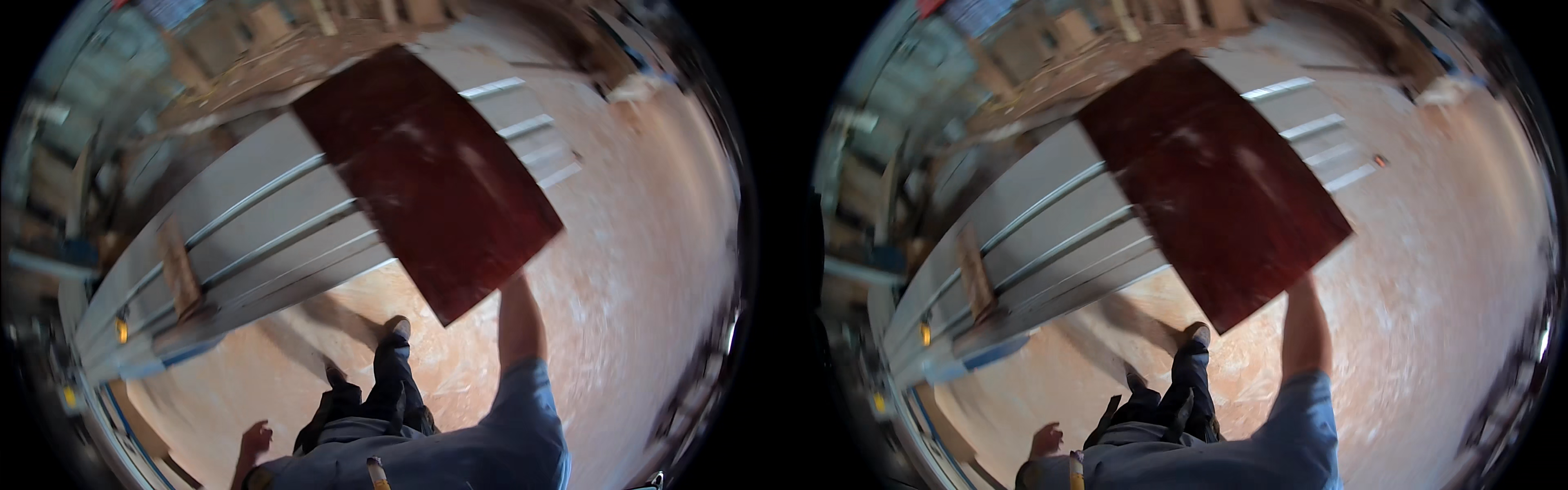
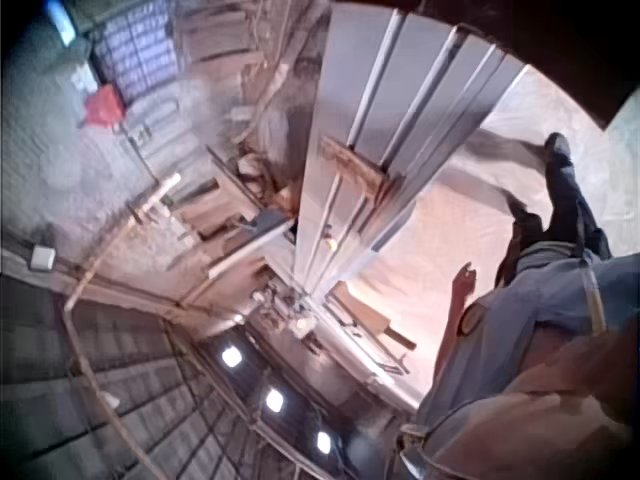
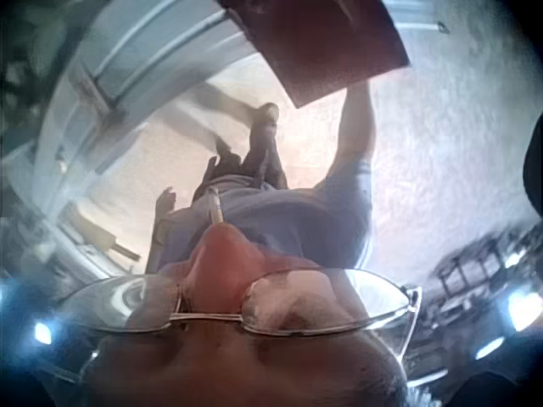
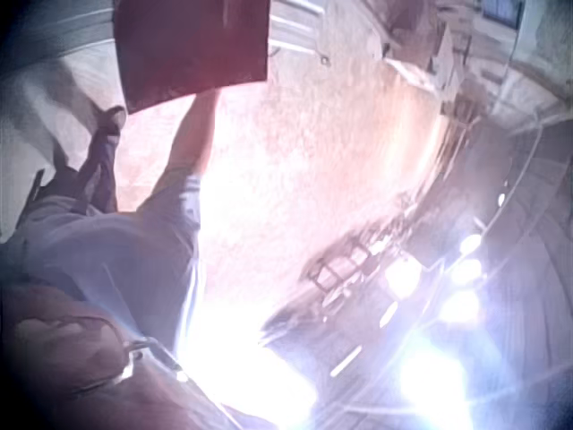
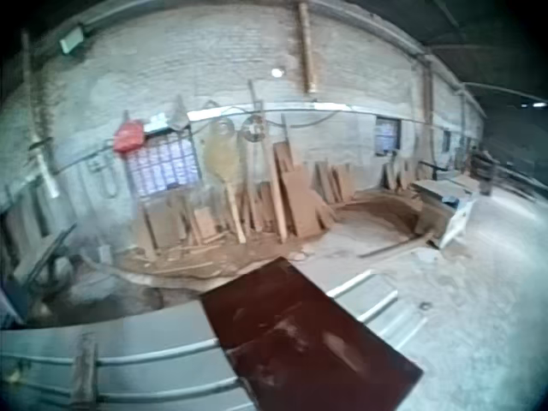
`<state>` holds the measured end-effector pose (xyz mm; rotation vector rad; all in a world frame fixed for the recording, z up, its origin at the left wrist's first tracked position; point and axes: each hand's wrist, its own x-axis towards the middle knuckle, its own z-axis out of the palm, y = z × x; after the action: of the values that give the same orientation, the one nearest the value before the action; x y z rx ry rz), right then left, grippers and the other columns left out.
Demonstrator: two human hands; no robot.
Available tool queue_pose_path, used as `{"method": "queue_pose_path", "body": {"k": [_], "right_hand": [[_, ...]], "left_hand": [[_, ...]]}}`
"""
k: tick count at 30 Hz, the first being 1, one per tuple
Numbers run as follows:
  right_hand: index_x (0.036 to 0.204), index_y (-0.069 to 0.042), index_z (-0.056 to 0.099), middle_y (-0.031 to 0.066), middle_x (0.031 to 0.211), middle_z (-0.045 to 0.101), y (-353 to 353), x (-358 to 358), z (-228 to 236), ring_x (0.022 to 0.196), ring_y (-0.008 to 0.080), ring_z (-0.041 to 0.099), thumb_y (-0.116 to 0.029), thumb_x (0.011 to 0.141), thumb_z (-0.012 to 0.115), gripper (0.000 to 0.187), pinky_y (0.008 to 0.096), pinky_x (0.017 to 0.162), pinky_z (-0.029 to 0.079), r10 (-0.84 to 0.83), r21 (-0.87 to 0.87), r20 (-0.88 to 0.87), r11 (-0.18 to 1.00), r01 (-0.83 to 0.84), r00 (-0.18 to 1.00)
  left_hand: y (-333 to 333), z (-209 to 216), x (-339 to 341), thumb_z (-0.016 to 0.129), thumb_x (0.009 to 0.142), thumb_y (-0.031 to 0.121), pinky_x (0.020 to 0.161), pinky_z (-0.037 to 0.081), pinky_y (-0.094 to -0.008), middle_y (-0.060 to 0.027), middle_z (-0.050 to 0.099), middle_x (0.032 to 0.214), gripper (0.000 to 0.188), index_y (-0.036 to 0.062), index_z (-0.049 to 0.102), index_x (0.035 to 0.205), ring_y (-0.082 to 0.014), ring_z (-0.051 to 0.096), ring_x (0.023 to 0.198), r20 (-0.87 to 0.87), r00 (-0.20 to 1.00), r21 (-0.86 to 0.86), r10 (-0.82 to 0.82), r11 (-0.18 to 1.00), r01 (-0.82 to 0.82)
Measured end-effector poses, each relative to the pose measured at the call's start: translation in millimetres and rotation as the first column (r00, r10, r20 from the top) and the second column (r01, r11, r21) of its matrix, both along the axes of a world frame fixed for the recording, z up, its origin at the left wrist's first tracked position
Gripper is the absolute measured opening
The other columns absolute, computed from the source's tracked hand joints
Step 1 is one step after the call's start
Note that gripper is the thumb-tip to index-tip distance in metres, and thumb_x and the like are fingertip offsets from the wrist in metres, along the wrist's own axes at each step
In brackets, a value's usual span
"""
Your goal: The person picks up a reddish-brown wooden board, carries it to a jointer, and runs it through the machine. They then retrieve a smaller wooden piece, measure it with a tape measure, and place it on a table saw. Finally, they return to the table saw with the larger board and position it for cutting.
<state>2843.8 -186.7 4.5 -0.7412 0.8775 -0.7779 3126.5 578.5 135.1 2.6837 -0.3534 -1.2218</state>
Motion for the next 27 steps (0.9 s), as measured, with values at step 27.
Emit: {"method": "queue_pose_path", "body": {"k": [27], "right_hand": [[0.101, -0.007, 0.061, 0.0065, 0.082, 0.066, 127.0, -135.1, -77.7, 0.078, 0.0217, 0.062, -0.031, 0.097, 0.051, 0.026, 0.0417, 0.084, 0.049, 0.082, -0.043, -0.013, 0.996, -0.082, 0.997]], "left_hand": [[146.8, -63.8, -114.4, 0.055, 0.087, 0.027, 0.084, 0.052, -0.0415, -0.0149, 0.068, 0.104, 0.039, 0.0067, 0.061, 0.119, -0.0336, 0.065, 0.096, -0.020, 0.989, -0.079, 0.144, 0.986, -0.145]]}}
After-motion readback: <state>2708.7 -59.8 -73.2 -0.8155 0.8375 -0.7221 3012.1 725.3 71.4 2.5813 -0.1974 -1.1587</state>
